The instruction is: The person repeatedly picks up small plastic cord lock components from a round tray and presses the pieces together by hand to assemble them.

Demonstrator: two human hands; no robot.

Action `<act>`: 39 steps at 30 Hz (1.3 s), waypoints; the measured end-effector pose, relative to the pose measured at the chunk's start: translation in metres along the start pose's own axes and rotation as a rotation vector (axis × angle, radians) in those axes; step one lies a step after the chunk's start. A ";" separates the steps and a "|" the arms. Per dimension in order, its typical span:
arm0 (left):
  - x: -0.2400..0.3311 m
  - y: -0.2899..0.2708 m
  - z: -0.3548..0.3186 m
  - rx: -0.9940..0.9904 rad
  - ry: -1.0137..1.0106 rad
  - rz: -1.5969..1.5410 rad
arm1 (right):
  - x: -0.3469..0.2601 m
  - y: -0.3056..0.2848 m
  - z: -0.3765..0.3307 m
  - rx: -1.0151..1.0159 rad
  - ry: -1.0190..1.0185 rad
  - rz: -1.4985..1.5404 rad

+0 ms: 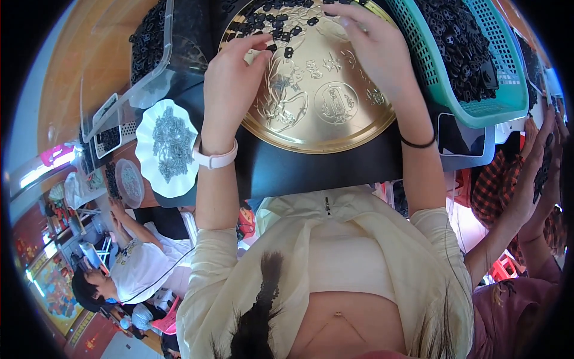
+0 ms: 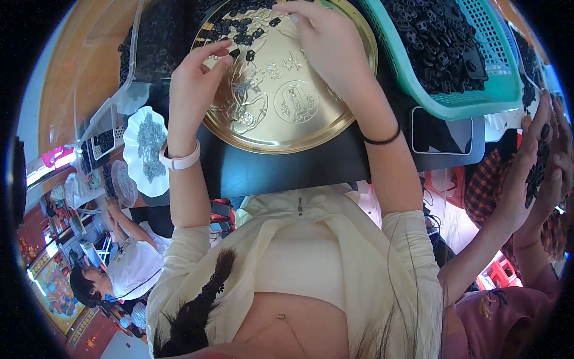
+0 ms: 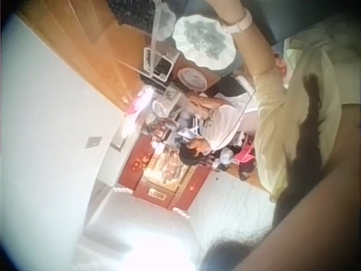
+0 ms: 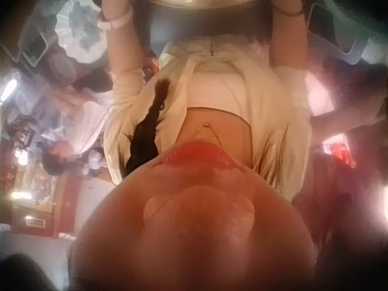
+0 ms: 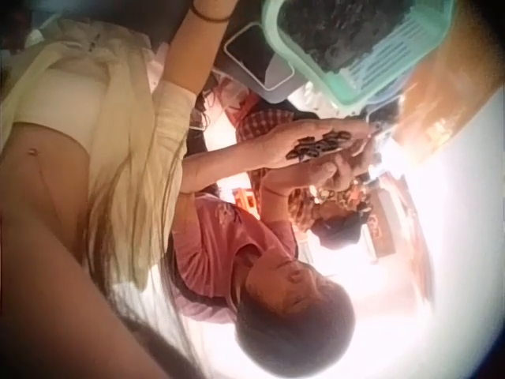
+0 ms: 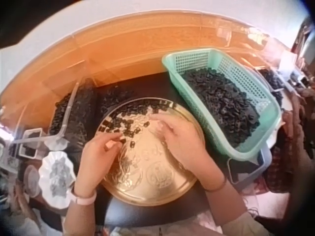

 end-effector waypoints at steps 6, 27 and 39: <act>0.006 0.005 -0.004 -0.022 0.099 0.100 | -0.008 0.021 0.008 -0.103 -0.259 -0.480; 0.003 0.010 -0.005 -0.117 0.194 0.063 | 0.001 0.013 -0.004 0.017 0.148 0.151; -0.001 0.010 -0.006 -0.126 0.160 0.142 | 0.002 0.034 -0.012 -0.020 0.400 0.477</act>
Point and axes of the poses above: each hand's wrist, its own z-axis towards the middle knuckle, its own y-axis out of the palm, x = y × z, the point moved 6 cm from there along z, towards the middle knuckle, and after that the axes turned 10 degrees about -y, right-handed, at the moved point
